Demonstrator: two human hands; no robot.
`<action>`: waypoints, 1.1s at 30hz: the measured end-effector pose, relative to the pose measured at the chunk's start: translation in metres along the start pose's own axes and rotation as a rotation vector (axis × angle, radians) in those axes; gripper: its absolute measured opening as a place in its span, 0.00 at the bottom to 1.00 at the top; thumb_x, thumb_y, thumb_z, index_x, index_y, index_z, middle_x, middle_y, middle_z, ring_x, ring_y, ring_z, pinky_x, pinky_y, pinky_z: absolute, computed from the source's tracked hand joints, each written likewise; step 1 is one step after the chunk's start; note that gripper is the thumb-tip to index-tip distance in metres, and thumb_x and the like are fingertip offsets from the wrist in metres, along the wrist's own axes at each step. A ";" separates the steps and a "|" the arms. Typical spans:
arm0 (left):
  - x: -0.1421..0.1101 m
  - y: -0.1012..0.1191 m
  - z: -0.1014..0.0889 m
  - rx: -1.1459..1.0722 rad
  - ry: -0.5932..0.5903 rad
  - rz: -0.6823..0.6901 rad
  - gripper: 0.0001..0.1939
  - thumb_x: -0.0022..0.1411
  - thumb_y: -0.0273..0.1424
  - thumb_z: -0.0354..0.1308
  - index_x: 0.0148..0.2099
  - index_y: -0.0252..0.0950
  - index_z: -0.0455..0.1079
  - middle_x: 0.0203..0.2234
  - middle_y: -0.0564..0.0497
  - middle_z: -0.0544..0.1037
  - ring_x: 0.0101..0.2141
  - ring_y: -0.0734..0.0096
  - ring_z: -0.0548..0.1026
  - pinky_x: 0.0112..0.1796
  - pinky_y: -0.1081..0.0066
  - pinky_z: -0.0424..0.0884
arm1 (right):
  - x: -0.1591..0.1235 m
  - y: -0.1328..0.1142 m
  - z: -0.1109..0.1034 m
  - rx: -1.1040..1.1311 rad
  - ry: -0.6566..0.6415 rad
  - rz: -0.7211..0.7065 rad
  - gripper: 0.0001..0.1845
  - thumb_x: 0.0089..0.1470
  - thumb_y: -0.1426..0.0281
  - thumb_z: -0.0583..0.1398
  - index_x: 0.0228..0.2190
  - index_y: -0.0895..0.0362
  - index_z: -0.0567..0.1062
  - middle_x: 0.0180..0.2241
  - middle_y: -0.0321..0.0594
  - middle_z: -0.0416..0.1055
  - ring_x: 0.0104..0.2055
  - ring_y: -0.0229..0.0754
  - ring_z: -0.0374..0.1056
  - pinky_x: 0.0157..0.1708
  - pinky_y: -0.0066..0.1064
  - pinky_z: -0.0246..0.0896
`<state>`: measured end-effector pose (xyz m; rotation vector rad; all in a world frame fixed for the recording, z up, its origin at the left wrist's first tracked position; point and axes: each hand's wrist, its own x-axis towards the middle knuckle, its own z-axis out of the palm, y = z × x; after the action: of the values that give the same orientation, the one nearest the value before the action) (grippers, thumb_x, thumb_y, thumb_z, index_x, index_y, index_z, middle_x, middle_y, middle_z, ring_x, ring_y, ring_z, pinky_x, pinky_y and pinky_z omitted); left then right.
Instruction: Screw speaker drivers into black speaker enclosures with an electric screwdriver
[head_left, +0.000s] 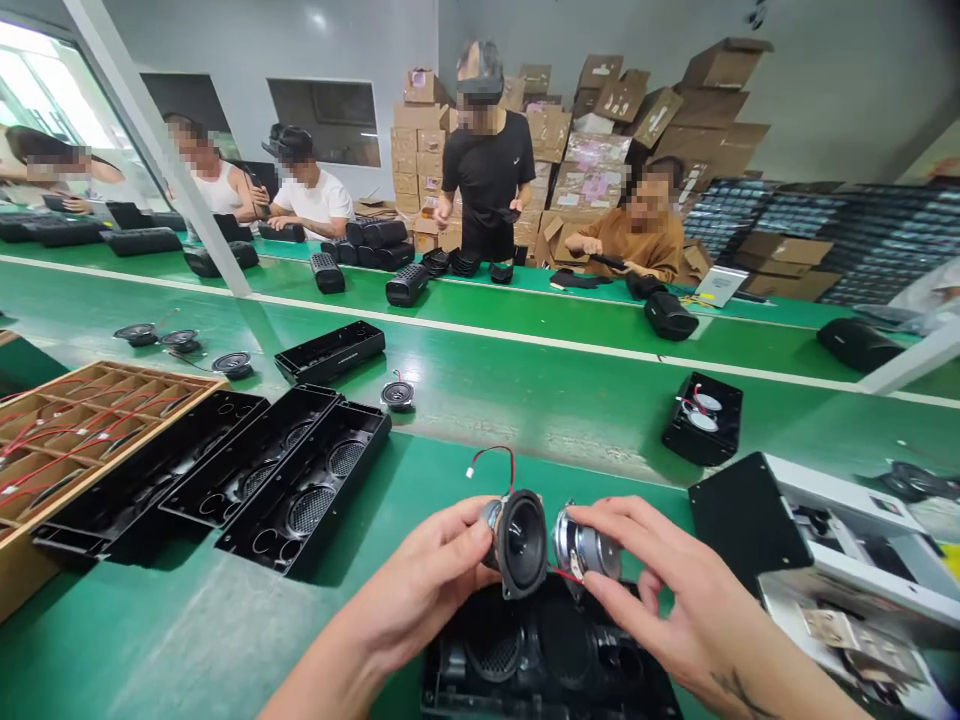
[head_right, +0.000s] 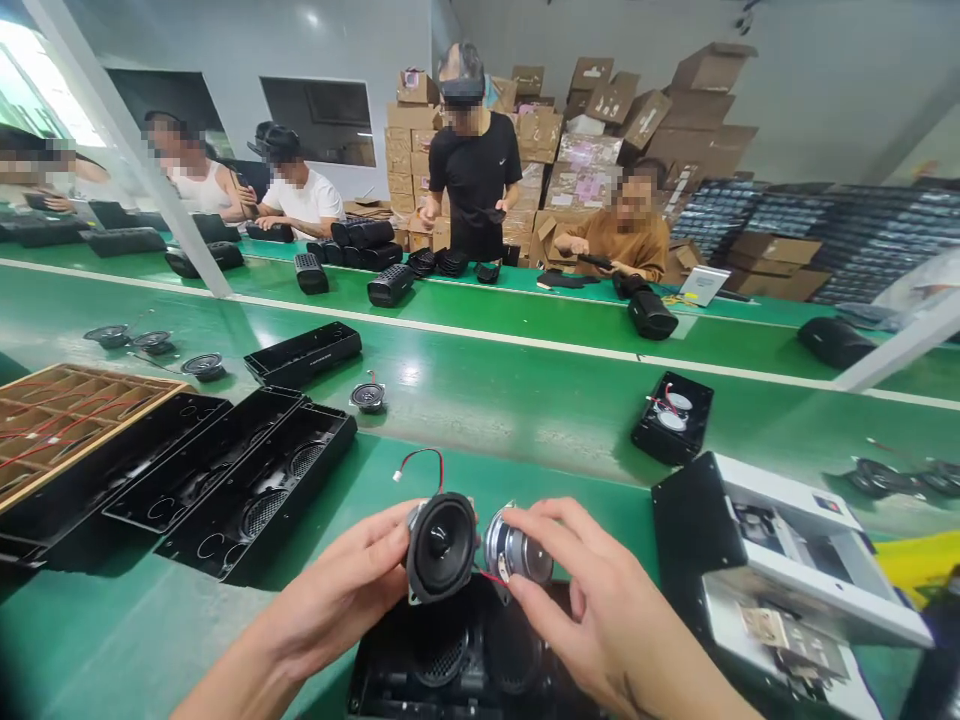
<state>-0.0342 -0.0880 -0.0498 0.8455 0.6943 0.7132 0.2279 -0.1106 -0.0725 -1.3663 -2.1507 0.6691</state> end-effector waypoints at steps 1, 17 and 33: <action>-0.006 0.001 0.004 0.005 0.018 0.002 0.22 0.65 0.47 0.64 0.54 0.38 0.76 0.43 0.47 0.79 0.41 0.71 0.75 0.45 0.73 0.69 | -0.004 -0.001 0.003 -0.059 0.047 -0.010 0.19 0.68 0.62 0.57 0.59 0.41 0.68 0.52 0.37 0.66 0.19 0.22 0.57 0.19 0.18 0.66; -0.078 0.038 0.008 0.811 0.299 -0.010 0.24 0.56 0.50 0.70 0.55 0.54 0.78 0.64 0.49 0.68 0.48 0.55 0.77 0.48 0.61 0.77 | -0.050 -0.011 0.027 0.177 -0.135 0.371 0.11 0.65 0.57 0.57 0.48 0.37 0.74 0.47 0.32 0.66 0.30 0.31 0.62 0.23 0.22 0.57; -0.059 -0.020 -0.027 0.469 0.404 -0.161 0.30 0.64 0.48 0.64 0.63 0.44 0.63 0.44 0.49 0.74 0.41 0.64 0.75 0.38 0.68 0.72 | -0.054 -0.001 0.052 -0.376 -0.077 0.055 0.17 0.68 0.64 0.54 0.57 0.47 0.67 0.52 0.37 0.70 0.30 0.40 0.75 0.27 0.38 0.77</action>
<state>-0.0833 -0.1320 -0.0646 1.0668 1.3117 0.5874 0.2138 -0.1681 -0.1188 -1.6167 -2.3940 0.3509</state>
